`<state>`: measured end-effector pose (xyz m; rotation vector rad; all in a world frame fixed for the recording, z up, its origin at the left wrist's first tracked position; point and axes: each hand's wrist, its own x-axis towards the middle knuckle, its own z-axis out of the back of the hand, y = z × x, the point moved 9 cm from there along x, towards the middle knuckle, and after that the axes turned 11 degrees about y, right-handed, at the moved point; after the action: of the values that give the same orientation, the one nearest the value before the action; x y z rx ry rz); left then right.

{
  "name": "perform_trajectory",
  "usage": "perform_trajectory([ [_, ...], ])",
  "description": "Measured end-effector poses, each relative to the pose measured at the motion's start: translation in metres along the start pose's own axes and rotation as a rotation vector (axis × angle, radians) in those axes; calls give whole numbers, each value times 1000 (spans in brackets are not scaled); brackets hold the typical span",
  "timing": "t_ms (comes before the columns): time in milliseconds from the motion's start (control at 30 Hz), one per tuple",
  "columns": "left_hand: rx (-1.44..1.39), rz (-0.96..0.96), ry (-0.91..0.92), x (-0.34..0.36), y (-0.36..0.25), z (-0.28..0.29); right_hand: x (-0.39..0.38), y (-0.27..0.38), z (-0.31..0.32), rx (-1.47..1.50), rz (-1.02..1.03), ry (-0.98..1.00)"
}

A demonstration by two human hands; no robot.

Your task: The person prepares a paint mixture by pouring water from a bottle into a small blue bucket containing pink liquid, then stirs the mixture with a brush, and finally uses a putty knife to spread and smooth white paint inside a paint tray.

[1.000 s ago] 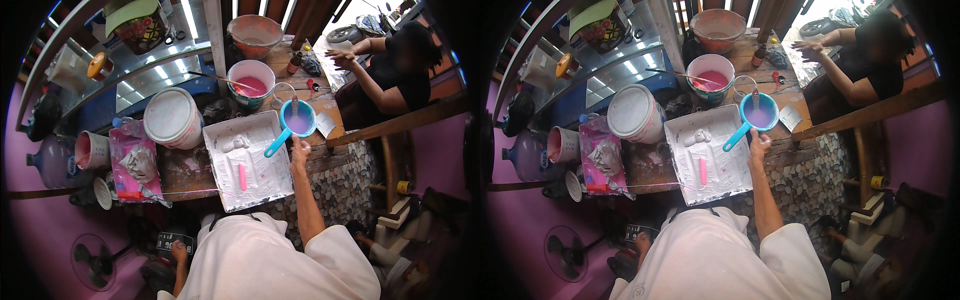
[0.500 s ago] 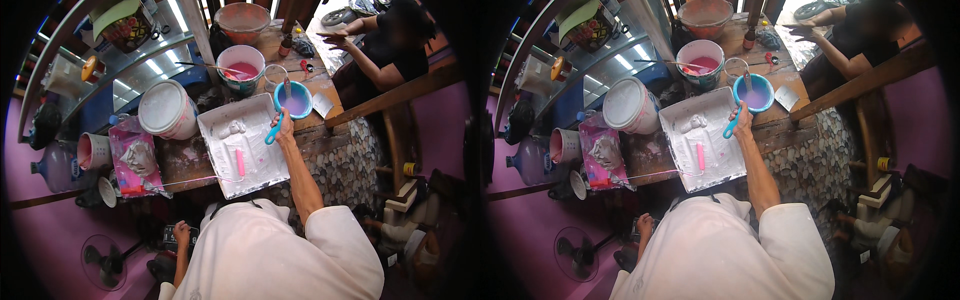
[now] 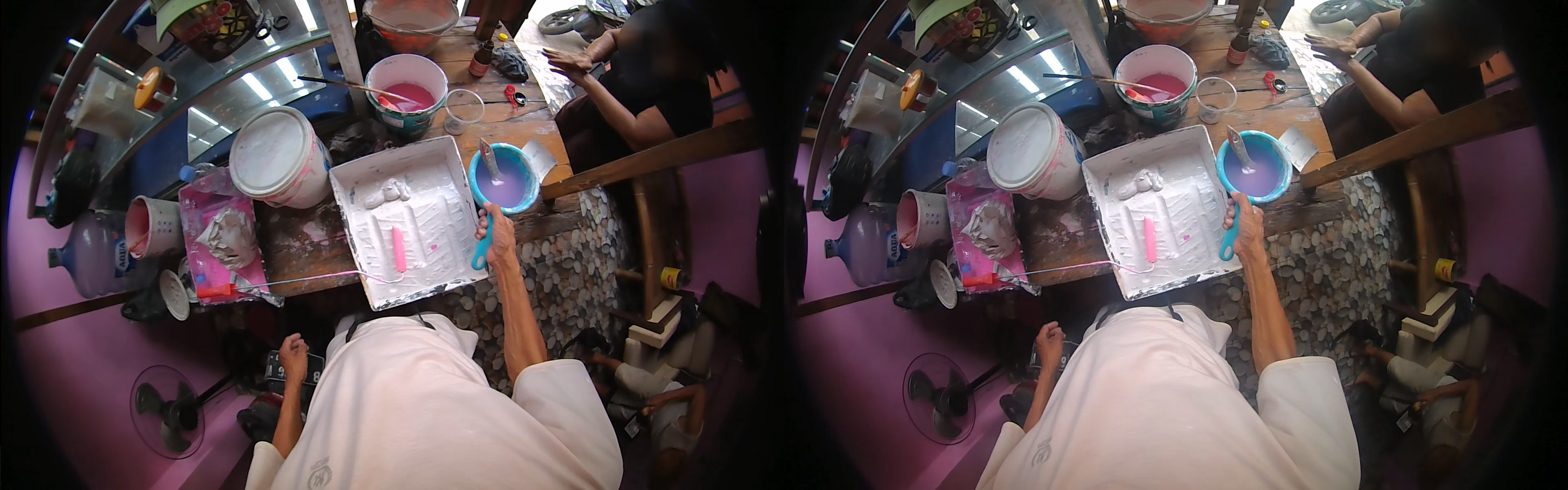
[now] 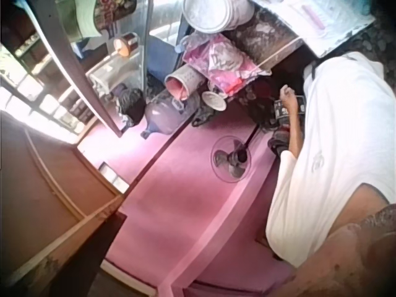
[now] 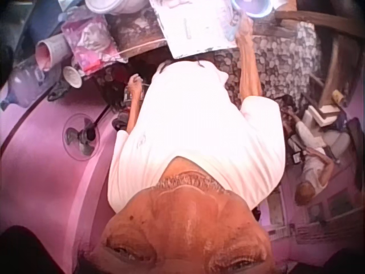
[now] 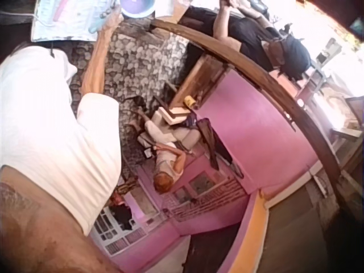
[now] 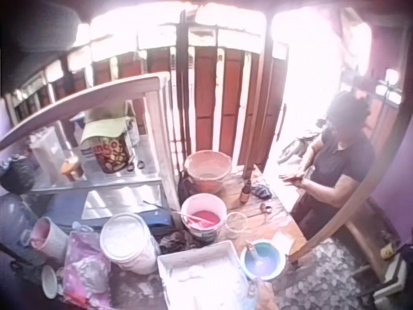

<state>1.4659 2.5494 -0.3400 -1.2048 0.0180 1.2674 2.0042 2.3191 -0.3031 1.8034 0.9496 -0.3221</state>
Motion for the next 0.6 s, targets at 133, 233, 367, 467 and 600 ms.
perform_trajectory([
  [133, 43, -166, 54, 26, -75, -14, -20, 9, -1, -69, 1, 18],
  [233, 73, -291, 113, 43, -149, -37, -33, 16, -2, -103, 9, 15],
  [367, 53, -468, 219, 50, -260, -73, -45, 18, -20, -125, -23, 50],
  [467, 208, -663, 257, 53, -349, -102, -50, 16, -31, -132, -24, 87],
  [600, 203, -804, 345, 70, -419, -146, -55, 3, -46, -166, -66, 142],
])
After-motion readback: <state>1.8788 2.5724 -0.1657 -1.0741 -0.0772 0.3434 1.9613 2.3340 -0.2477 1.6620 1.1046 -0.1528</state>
